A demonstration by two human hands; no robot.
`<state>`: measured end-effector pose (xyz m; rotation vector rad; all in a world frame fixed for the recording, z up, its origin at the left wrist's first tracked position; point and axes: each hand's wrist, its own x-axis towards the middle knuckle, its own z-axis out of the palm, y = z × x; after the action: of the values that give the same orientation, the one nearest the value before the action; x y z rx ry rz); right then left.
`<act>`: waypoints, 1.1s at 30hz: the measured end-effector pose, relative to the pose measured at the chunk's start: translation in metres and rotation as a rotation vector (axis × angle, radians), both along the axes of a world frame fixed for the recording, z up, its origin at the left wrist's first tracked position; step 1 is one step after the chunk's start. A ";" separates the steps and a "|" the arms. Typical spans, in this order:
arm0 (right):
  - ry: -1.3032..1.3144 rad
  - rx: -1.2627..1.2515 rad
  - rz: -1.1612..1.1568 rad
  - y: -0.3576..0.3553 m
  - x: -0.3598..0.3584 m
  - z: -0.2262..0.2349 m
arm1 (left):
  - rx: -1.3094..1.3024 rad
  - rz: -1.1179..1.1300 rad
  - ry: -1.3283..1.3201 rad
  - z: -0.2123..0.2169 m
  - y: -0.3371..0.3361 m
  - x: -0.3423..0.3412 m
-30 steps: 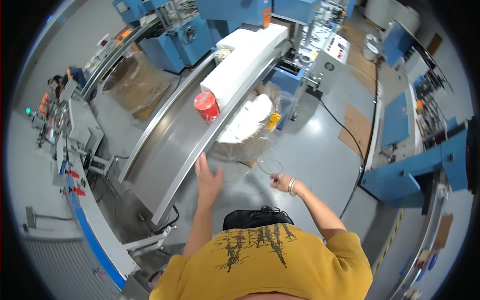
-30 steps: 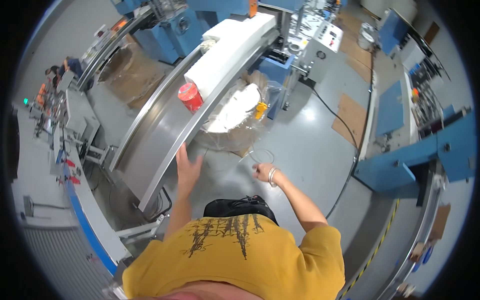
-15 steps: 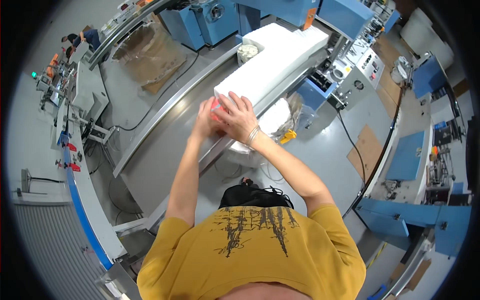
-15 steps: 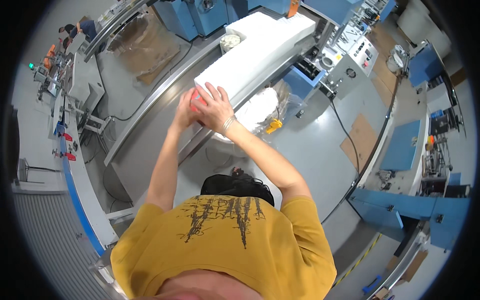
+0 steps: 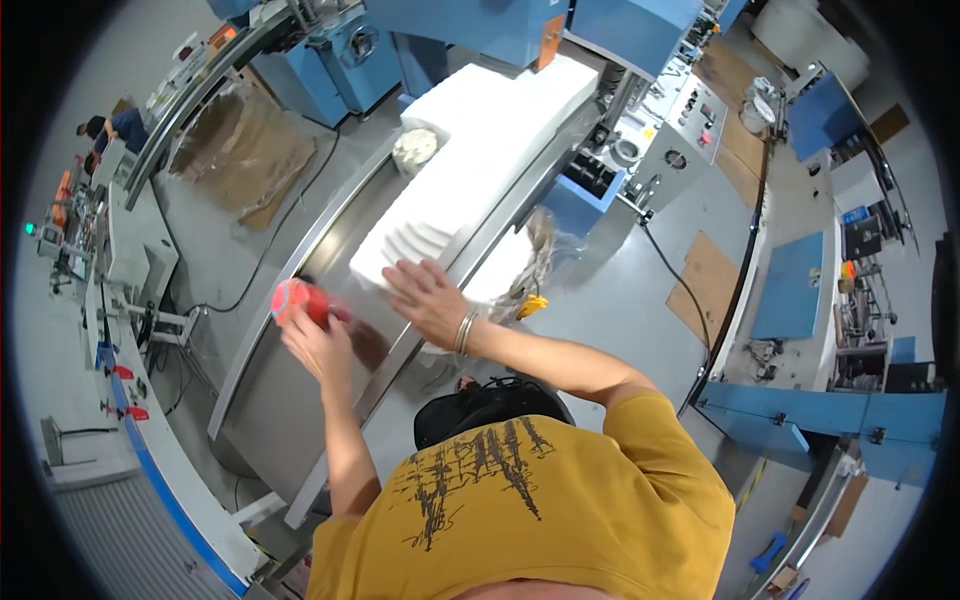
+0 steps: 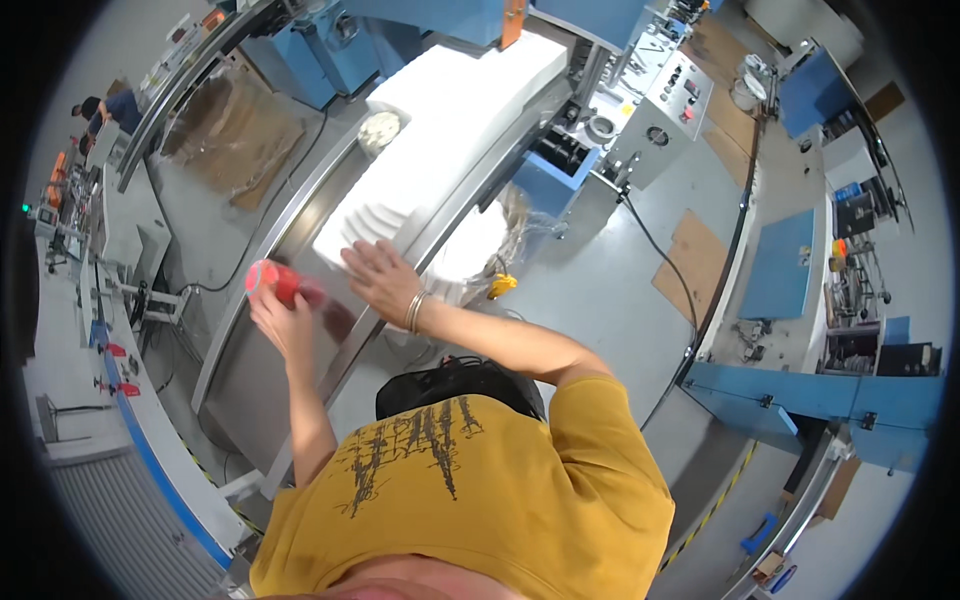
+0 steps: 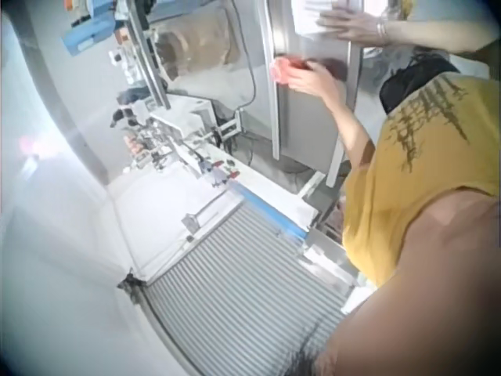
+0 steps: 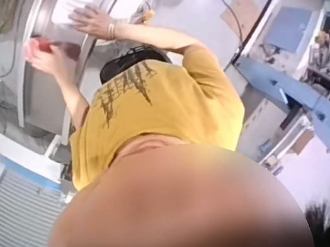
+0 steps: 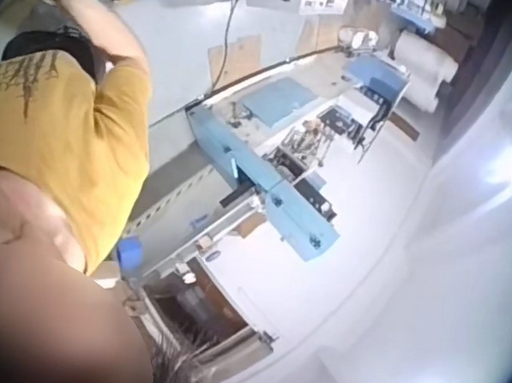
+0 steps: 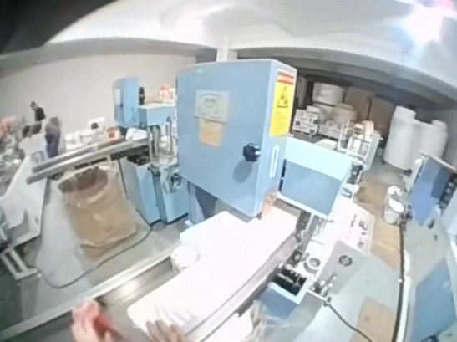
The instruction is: Placing folded paper napkins onto a conveyor belt.
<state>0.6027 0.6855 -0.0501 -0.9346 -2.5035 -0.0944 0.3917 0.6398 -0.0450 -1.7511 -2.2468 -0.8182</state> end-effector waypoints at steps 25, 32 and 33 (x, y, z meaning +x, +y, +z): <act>0.801 -0.382 -0.417 0.239 0.242 -0.003 | 0.071 0.121 -0.704 -0.007 0.024 0.144; 0.663 -0.232 -0.403 0.242 0.252 -0.015 | 0.142 0.128 -0.689 -0.014 0.025 0.148; 0.661 -0.232 -0.402 0.241 0.252 -0.012 | 0.150 0.134 -0.684 -0.015 0.025 0.147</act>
<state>0.8543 0.9261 -0.0621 -1.2995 -1.7229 0.3325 0.5391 0.6645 -0.0597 -1.3627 -2.5543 -1.7039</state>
